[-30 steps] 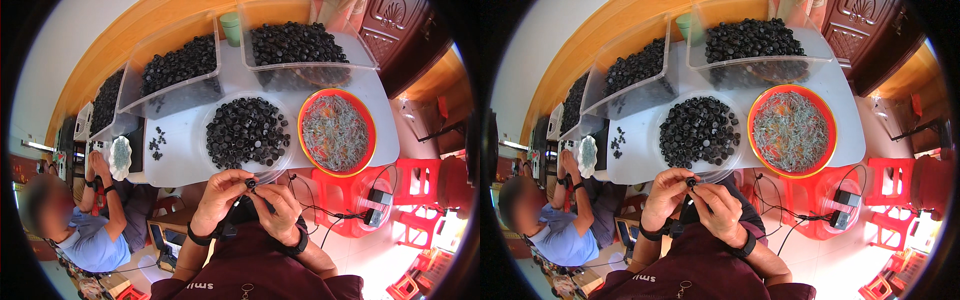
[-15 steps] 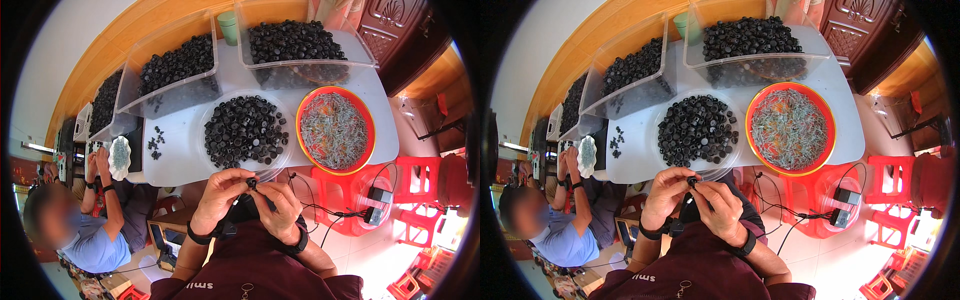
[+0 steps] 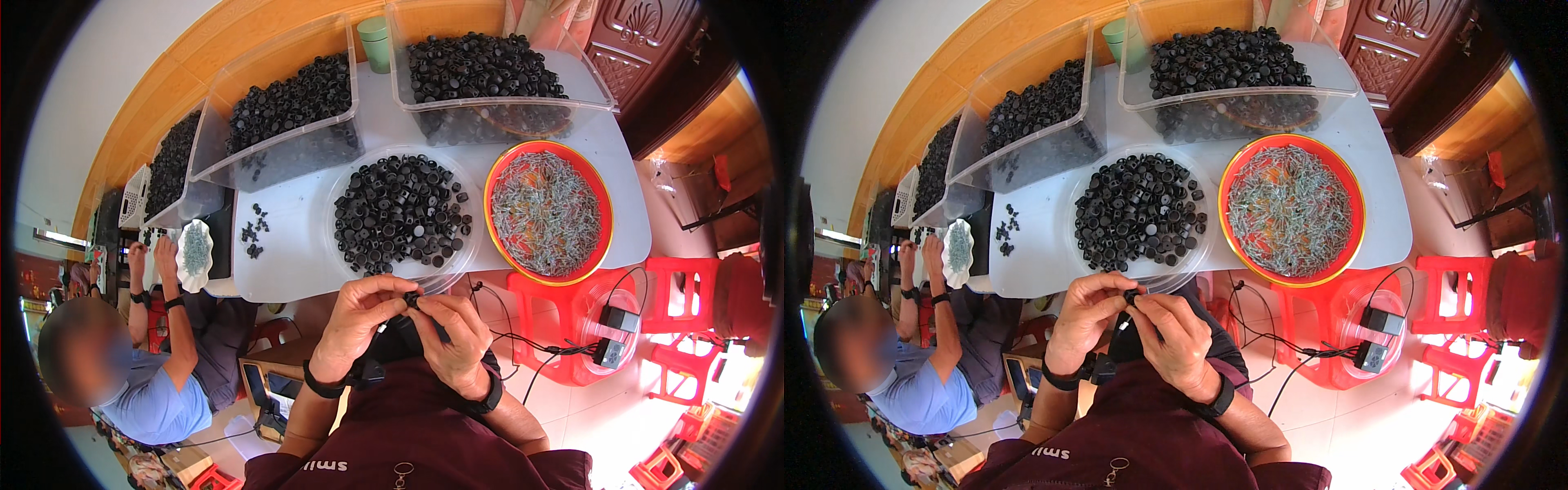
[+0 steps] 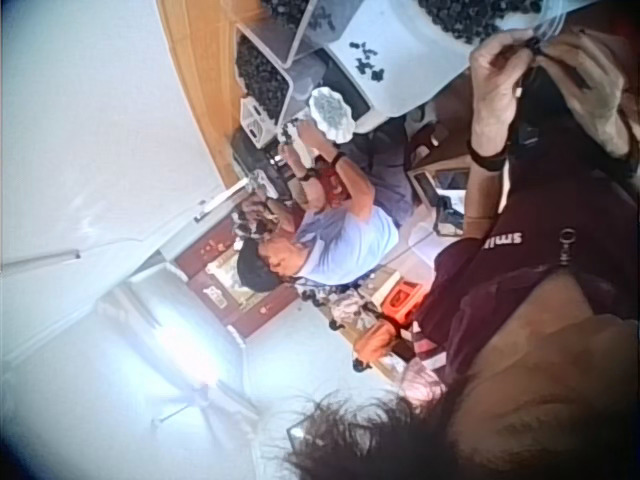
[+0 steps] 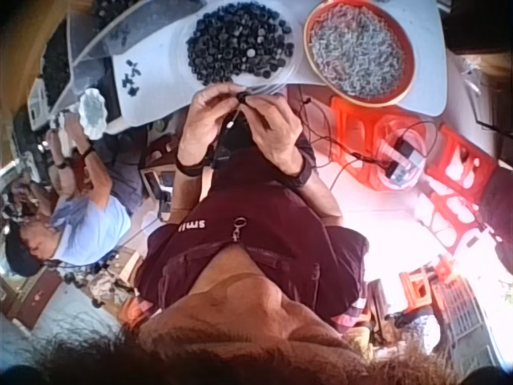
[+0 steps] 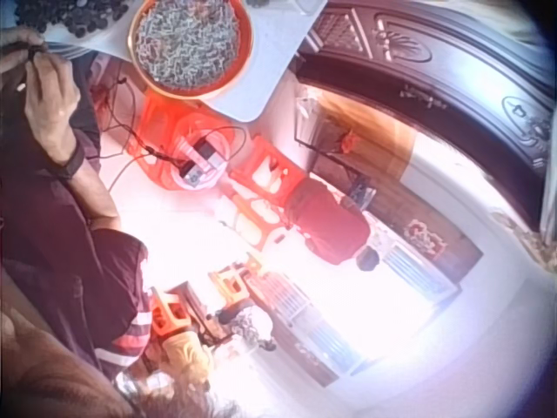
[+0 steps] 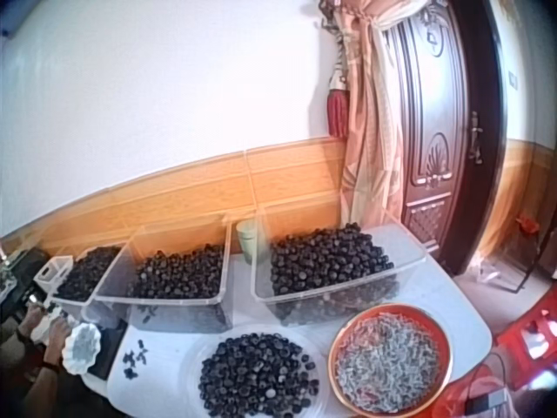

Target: Sorting and inspecting small black plastic components at a table.

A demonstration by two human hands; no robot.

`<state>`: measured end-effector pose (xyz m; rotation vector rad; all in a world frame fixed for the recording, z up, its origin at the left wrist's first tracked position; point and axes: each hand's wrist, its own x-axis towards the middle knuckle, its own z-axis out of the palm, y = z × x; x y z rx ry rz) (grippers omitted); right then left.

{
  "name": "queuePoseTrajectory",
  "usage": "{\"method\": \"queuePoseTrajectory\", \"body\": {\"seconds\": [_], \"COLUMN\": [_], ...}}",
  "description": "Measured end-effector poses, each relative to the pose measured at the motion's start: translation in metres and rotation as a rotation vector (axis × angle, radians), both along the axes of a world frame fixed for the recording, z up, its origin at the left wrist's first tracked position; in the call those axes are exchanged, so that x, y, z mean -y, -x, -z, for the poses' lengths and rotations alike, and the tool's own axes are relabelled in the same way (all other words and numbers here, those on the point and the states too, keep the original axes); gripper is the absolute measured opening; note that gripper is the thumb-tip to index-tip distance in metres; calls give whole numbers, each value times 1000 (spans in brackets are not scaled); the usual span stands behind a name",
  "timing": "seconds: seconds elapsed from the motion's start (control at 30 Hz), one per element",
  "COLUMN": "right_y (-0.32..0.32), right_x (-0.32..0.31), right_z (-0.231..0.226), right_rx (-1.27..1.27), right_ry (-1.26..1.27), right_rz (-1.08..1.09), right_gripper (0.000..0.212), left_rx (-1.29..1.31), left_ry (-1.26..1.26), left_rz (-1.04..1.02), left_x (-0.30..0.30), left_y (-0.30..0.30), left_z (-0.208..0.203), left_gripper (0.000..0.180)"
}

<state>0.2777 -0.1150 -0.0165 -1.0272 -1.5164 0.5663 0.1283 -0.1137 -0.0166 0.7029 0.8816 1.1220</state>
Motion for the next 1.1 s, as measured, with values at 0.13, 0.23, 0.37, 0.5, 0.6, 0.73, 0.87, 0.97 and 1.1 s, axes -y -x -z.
{"method": "queuePoseTrajectory", "body": {"seconds": [0.13, 0.23, 0.37, 0.5, 0.6, 0.73, 0.87, 0.97, 1.1], "right_y": [0, -1, -1, -2, -2, -3, -3, -3, -4], "right_x": [0, 0, -1, -1, 1, 1, 3, 3, 3], "right_z": [0, 1, 0, 2, 3, 2, 1, 2, 3], "right_rx": [18, 25, -20, -55, -45, -60, -69, -78, -97], "right_ry": [-5, -20, -9, -1, 3, 22, 40, 41, 101], "right_rz": [-20, -26, -17, -22, -33, -56, -52, -63, -87], "right_gripper": [20, 21, 22, 23, 24, 24, 24, 25, 24], "left_rx": [-62, -84, -103, -71, -70, -101, -118, -119, -116], "left_ry": [-39, -51, -72, -33, -41, -49, -14, -32, -30], "left_rz": [0, -12, -14, -43, -54, -65, -76, -76, -74], "left_x": [0, 1, 1, 3, 5, 5, 8, 8, 8], "left_y": [0, -1, -1, -2, -2, -2, -2, -2, -1], "left_z": [-2, -2, -4, -6, -4, -5, -7, -8, -7], "left_gripper": [22, 22, 24, 24, 22, 19, 21, 22, 23]}}
